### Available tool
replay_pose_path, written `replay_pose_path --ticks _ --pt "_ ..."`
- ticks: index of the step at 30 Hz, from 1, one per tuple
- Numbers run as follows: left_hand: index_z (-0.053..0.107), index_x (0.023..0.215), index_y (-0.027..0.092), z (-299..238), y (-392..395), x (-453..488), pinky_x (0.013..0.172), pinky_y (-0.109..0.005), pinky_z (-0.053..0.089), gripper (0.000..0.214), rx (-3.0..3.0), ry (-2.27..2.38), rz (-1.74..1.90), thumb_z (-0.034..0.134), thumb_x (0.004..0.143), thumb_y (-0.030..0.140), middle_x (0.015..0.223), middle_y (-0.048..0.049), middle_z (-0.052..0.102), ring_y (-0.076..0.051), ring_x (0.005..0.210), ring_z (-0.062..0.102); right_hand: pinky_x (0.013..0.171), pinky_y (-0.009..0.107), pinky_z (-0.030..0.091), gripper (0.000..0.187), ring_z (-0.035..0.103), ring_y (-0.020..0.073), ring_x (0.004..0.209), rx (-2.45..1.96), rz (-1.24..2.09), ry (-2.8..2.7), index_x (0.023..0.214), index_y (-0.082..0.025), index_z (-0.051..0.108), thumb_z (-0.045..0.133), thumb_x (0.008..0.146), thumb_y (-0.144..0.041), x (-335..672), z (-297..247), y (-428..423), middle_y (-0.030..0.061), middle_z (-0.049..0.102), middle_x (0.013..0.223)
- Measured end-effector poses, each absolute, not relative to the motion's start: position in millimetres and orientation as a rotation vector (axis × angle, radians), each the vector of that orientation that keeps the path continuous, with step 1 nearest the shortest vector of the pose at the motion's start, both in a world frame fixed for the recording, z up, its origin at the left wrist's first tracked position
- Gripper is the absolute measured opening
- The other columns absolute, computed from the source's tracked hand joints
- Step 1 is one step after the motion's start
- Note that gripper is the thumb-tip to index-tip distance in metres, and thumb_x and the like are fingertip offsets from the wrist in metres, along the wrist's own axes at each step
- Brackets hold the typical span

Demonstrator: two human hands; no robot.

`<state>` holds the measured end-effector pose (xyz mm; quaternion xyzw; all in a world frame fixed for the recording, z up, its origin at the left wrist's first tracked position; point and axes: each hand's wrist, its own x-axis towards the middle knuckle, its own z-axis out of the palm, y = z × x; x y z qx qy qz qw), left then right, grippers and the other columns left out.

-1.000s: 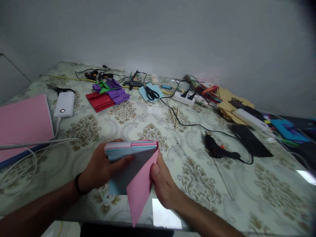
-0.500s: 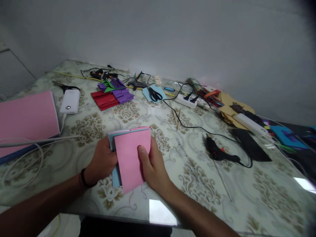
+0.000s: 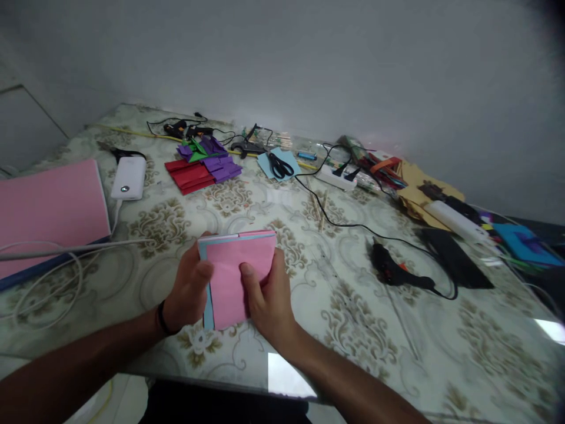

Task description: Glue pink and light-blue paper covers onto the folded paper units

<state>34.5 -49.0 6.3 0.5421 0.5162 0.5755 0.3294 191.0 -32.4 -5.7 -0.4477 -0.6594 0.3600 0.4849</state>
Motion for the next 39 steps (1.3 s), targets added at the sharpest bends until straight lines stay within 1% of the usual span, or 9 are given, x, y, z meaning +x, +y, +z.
replay_pose_path --ticks 3,7,10,15,21,27,32,36,39 --pt "0.065 0.084 0.020 20.4 -48.3 31.3 0.069 -0.028 0.053 0.022 1.672 1.360 1.467 0.073 0.094 0.038 0.078 0.0014 0.063 -0.015 0.070 0.061 0.068 0.034 0.054 0.025 0.065 0.0202 0.077 -1.019 0.800 -1.619 0.118 -0.024 0.049 0.063 0.104 -0.040 193.6 -13.4 -33.7 0.0030 0.066 0.094" --pt "0.067 0.092 0.022 35.5 -46.8 26.3 0.071 -0.026 0.056 0.010 1.895 1.131 1.505 0.076 0.091 0.018 0.085 0.0009 0.072 -0.016 0.077 0.070 0.076 0.037 0.059 0.026 0.069 0.0231 0.086 -0.821 0.700 -1.792 0.123 -0.023 0.051 0.064 0.104 -0.037 210.6 -14.9 -27.1 0.0074 0.069 0.102" --pt "0.068 0.099 0.024 33.8 -44.8 24.0 0.075 -0.029 0.059 0.011 1.889 0.940 1.466 0.074 0.093 0.015 0.093 -0.0026 0.077 -0.018 0.085 0.074 0.088 0.039 0.061 0.021 0.074 0.0254 0.101 -0.663 0.743 -2.000 0.122 -0.022 0.061 0.066 0.104 -0.031 232.0 -6.4 -15.8 0.0106 0.074 0.111" --pt "0.064 0.105 0.024 17.2 -38.5 27.6 0.085 -0.039 0.061 0.012 1.952 0.762 1.340 0.063 0.099 0.014 0.098 -0.0074 0.077 -0.023 0.095 0.075 0.091 0.037 0.062 0.026 0.077 0.0239 0.105 -0.509 1.001 -2.146 0.126 -0.025 0.070 0.067 0.104 -0.038 257.1 -4.1 4.7 0.0099 0.080 0.119" --pt "0.068 0.112 0.026 6.3 -40.4 35.0 0.088 -0.043 0.059 0.009 1.851 0.696 1.343 0.063 0.104 0.028 0.102 -0.0079 0.077 -0.025 0.098 0.073 0.088 0.037 0.064 0.031 0.079 0.0248 0.103 -0.438 1.031 -2.193 0.127 -0.023 0.076 0.060 0.107 -0.041 259.1 -18.5 12.4 0.0126 0.082 0.115" --pt "0.074 0.109 0.027 17.1 -36.8 24.5 0.086 -0.040 0.060 0.015 1.665 0.780 1.302 0.073 0.099 0.037 0.104 -0.0065 0.079 -0.025 0.099 0.075 0.077 0.032 0.062 0.024 0.079 0.0220 0.088 -0.607 1.030 -2.159 0.114 -0.020 0.080 0.069 0.103 -0.038 275.5 5.7 15.8 0.0099 0.083 0.100" --pt "0.077 0.092 0.024 17.8 -18.4 8.8 0.067 -0.027 0.054 0.008 1.876 1.392 0.995 0.080 0.085 0.023 0.085 0.0027 0.080 -0.017 0.071 0.071 0.064 0.026 0.054 0.019 0.073 0.0160 0.070 -0.905 0.829 -1.935 0.089 -0.021 0.077 0.088 0.088 -0.036 294.1 22.3 22.3 0.0007 0.078 0.081" --pt "0.079 0.098 0.024 9.4 -8.7 7.6 0.073 -0.026 0.056 0.018 1.946 1.355 0.809 0.072 0.083 0.015 0.094 0.0002 0.082 -0.018 0.079 0.075 0.066 0.026 0.053 0.023 0.072 0.0161 0.073 -0.906 0.922 -1.924 0.088 -0.020 0.073 0.084 0.091 -0.040 288.4 12.5 23.5 0.0022 0.078 0.083" --pt "0.079 0.112 0.024 6.2 -6.1 8.3 0.080 -0.028 0.061 0.027 1.886 1.259 0.788 0.077 0.085 0.023 0.110 -0.0042 0.084 -0.022 0.092 0.079 0.064 0.026 0.053 0.031 0.071 0.0168 0.073 -0.904 1.058 -1.906 0.088 -0.019 0.073 0.082 0.092 -0.049 281.0 4.1 23.9 0.0037 0.078 0.083"
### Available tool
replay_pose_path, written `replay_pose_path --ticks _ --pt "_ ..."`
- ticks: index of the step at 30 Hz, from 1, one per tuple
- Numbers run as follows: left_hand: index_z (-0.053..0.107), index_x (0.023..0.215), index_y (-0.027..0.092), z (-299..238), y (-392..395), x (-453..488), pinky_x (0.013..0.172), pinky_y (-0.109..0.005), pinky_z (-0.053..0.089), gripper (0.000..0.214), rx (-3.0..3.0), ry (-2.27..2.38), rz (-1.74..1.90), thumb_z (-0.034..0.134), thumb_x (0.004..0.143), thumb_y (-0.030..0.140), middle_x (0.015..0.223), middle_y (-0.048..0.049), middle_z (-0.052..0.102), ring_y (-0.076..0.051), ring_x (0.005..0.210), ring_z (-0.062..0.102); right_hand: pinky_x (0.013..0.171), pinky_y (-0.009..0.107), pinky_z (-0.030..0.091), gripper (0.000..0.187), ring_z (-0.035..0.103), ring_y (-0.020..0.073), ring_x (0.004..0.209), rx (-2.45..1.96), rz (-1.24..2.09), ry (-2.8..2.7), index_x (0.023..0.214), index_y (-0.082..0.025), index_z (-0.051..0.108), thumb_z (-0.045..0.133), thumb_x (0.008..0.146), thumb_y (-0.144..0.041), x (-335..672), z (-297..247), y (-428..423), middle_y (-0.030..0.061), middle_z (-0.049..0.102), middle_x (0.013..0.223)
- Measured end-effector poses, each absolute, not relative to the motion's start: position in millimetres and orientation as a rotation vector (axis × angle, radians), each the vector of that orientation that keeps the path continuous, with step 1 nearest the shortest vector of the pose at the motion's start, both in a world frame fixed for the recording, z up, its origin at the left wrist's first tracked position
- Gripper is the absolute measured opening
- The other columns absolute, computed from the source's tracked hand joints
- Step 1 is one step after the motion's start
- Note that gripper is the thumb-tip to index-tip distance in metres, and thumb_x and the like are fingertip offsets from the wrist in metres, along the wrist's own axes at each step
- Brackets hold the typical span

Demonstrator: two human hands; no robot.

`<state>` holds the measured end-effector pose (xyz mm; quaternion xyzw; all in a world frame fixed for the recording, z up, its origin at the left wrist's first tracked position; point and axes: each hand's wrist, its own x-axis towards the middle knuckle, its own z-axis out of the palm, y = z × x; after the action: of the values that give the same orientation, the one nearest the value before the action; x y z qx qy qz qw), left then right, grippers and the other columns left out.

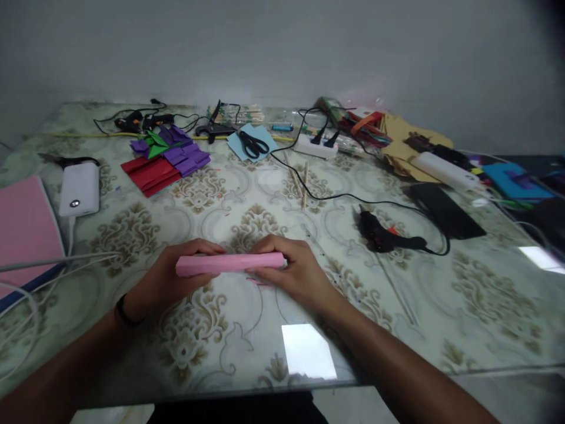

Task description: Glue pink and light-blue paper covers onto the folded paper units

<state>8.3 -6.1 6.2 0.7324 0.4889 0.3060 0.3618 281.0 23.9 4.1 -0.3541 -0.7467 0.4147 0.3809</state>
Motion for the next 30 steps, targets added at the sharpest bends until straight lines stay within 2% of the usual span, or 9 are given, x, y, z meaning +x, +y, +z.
replay_pose_path --ticks 2,6,8,11,18,23,27,28,30 --pt "0.081 0.116 0.025 5.3 -5.6 8.1 0.084 -0.029 0.062 0.030 1.843 1.252 0.764 0.080 0.086 0.028 0.113 -0.0046 0.085 -0.024 0.095 0.079 0.063 0.026 0.052 0.034 0.070 0.0168 0.072 -0.912 1.087 -1.902 0.089 -0.019 0.073 0.081 0.092 -0.052 279.2 2.0 24.5 0.0036 0.077 0.083" --pt "0.086 0.104 0.022 3.2 -4.4 8.2 0.074 -0.026 0.060 0.019 1.816 1.342 0.703 0.079 0.087 0.029 0.096 -0.0027 0.086 -0.022 0.082 0.078 0.067 0.027 0.055 0.028 0.071 0.0167 0.074 -0.883 0.987 -1.969 0.093 -0.019 0.073 0.080 0.094 -0.046 283.0 4.4 25.6 0.0028 0.078 0.085" --pt "0.086 0.101 0.020 2.0 -3.5 9.0 0.066 -0.025 0.058 0.021 1.811 1.403 0.686 0.079 0.088 0.034 0.089 -0.0032 0.085 -0.021 0.075 0.075 0.078 0.029 0.060 0.022 0.076 0.0190 0.086 -0.840 0.877 -2.015 0.107 -0.021 0.075 0.079 0.096 -0.039 286.7 7.2 26.4 0.0049 0.081 0.098" --pt "0.086 0.100 0.017 1.4 -2.6 10.0 0.062 -0.027 0.056 0.028 1.810 1.450 0.657 0.078 0.089 0.042 0.087 -0.0046 0.085 -0.020 0.072 0.072 0.099 0.036 0.062 0.032 0.076 0.0225 0.113 -0.734 0.722 -2.101 0.132 -0.024 0.072 0.073 0.101 -0.032 292.8 11.2 28.5 0.0080 0.080 0.125" --pt "0.087 0.098 0.018 4.7 -2.2 11.3 0.063 -0.027 0.057 0.023 1.793 1.417 0.663 0.074 0.087 0.035 0.089 -0.0047 0.086 -0.021 0.074 0.073 0.106 0.040 0.062 0.034 0.076 0.0220 0.120 -0.617 0.600 -2.276 0.139 -0.028 0.072 0.067 0.105 -0.027 303.0 19.2 30.4 0.0061 0.078 0.134" --pt "0.086 0.094 0.019 7.1 -1.7 12.1 0.061 -0.025 0.055 0.021 1.795 1.412 0.686 0.076 0.088 0.036 0.083 -0.0009 0.083 -0.018 0.069 0.071 0.105 0.041 0.062 0.037 0.076 0.0238 0.119 -0.637 0.678 -2.237 0.139 -0.030 0.072 0.070 0.103 -0.029 302.7 21.9 28.8 0.0074 0.078 0.133" --pt "0.072 0.059 0.020 4.3 -5.9 7.9 0.044 -0.022 0.044 0.030 1.689 1.489 0.795 0.085 0.080 0.036 0.052 0.0056 0.065 -0.013 0.047 0.056 0.097 0.037 0.062 0.060 0.075 0.0245 0.113 -0.860 0.948 -2.058 0.148 -0.030 0.063 0.083 0.092 -0.038 292.1 11.3 25.2 0.0079 0.076 0.134" --pt "0.071 0.057 0.020 2.7 -7.9 6.8 0.044 -0.023 0.048 0.030 1.626 1.486 0.847 0.087 0.077 0.035 0.052 0.0054 0.065 -0.014 0.048 0.058 0.090 0.034 0.062 0.060 0.075 0.0233 0.104 -0.894 1.036 -2.002 0.144 -0.028 0.065 0.086 0.089 -0.041 288.1 7.5 23.6 0.0063 0.078 0.126" --pt "0.082 0.078 0.024 -1.8 -12.3 5.7 0.063 -0.029 0.063 0.009 1.552 1.436 0.914 0.084 0.081 0.032 0.076 0.0025 0.081 -0.021 0.067 0.074 0.073 0.027 0.058 0.043 0.071 0.0186 0.083 -0.856 1.194 -1.917 0.120 -0.022 0.074 0.087 0.086 -0.046 280.0 0.8 20.1 0.0013 0.078 0.100"
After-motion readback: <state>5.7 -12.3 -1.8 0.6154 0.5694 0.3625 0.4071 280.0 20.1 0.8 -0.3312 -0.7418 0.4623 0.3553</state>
